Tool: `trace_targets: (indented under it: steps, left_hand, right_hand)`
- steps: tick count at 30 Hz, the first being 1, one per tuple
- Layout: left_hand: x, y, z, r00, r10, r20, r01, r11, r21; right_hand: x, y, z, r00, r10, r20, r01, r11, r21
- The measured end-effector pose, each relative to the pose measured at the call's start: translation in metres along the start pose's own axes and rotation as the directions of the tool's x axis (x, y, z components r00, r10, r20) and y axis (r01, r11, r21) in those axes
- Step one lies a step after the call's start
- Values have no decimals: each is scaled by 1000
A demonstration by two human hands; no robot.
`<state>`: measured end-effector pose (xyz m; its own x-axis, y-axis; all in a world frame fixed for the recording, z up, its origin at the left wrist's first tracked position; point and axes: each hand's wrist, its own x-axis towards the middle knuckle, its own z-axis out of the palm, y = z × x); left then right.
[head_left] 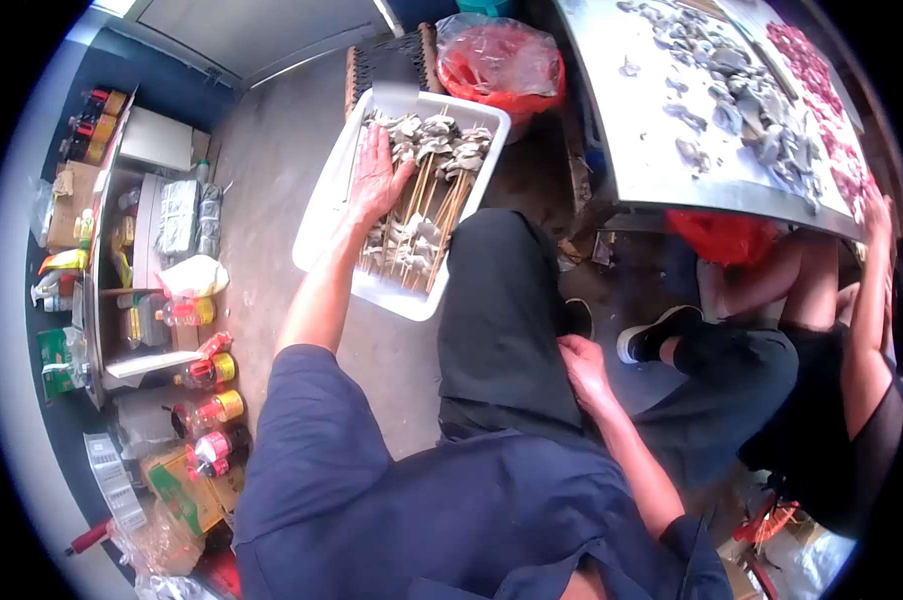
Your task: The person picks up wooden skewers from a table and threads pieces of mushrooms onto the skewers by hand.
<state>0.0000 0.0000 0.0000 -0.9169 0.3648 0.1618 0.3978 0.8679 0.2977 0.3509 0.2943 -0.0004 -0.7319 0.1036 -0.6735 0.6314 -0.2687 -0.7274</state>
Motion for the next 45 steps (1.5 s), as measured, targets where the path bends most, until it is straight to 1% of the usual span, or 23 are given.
trace_targets:
  steps: [2,3,6,7,8,10,13,15,16,17,19,21,24,27,30,31,32,33,35,38,39,41,45]
  left_hand:
    - [-1,-4,13,998,-26,54,25,1000,4]
    - [28,-2,-29,1000,9,-18,-8,996,87]
    - [13,12,-37,981,-21,191,6,997,76]
    - [15,20,-52,970,-41,239,13,993,117]
    - [17,29,-65,958,-59,281,14,987,158]
    - [11,52,-81,991,-4,130,-17,987,162]
    - [16,75,-76,997,26,-73,-22,998,65]
    - [23,103,-86,996,70,-49,-73,995,-64]
    - [24,128,-92,994,50,-99,-64,988,-140]
    - [27,149,-102,980,147,-135,-166,976,-143]
    - [39,187,-109,972,156,-178,-210,915,-345]
    - [55,217,-117,936,271,-223,-333,889,-315]
    - [83,256,-122,946,234,-226,-312,845,-434]
    - [126,281,-123,906,287,-310,-390,850,-353]
    - [187,297,-116,908,299,-294,-395,845,-359]
    - [202,308,-116,894,314,-321,-414,853,-317]
    - [225,313,-108,907,306,-290,-396,855,-335]
    - [246,319,-102,895,351,-276,-419,874,-248]
    - [289,327,-79,869,410,-276,-469,860,-200]
    - [324,352,-65,883,440,-166,-461,879,-119]
    - [348,351,-51,868,479,-130,-487,873,-38]
    - [366,369,-52,893,435,116,-443,895,48]
    - [396,369,-26,831,553,68,-556,830,44]
  right_hand:
    - [-6,-7,5,998,-44,-35,40,994,-102]
    - [15,-17,14,987,-159,2,159,986,-56]
    - [-12,-1,-6,980,-196,-19,185,951,-246]
    - [-19,-7,-8,987,-158,-11,152,961,-231]
    - [-18,-2,-10,982,-189,-14,181,958,-221]
    - [-20,0,-13,970,-241,-18,233,952,-199]
    - [-28,-5,-15,955,-297,4,294,943,-156]
    - [-29,-5,-15,960,-281,-10,276,950,-145]
    - [-31,-8,-16,954,-300,-19,294,946,-137]
    - [-34,-10,-16,947,-320,-4,316,938,-144]
    - [-42,-13,-19,937,-349,2,345,927,-144]
    - [-46,-14,-21,943,-332,37,333,929,-163]
    - [-49,-16,-23,942,-333,26,332,926,-180]
    - [-42,-9,-23,921,-389,18,384,901,-200]
    - [-33,-8,-20,976,-218,18,218,966,-136]
    - [-35,-14,-20,951,-308,11,302,927,-223]
    - [-34,-17,-19,963,-271,4,265,939,-221]
    - [-31,-18,-18,973,-232,-3,226,949,-220]
    - [-23,-19,-18,983,-185,11,183,962,-201]
    - [-23,-34,-19,993,-119,-11,116,982,-149]
    - [-21,-35,-20,995,-102,-21,100,992,-77]
    - [-14,-34,-23,997,-66,-41,66,998,7]
    - [-6,-24,-23,988,-97,-120,97,995,-5]
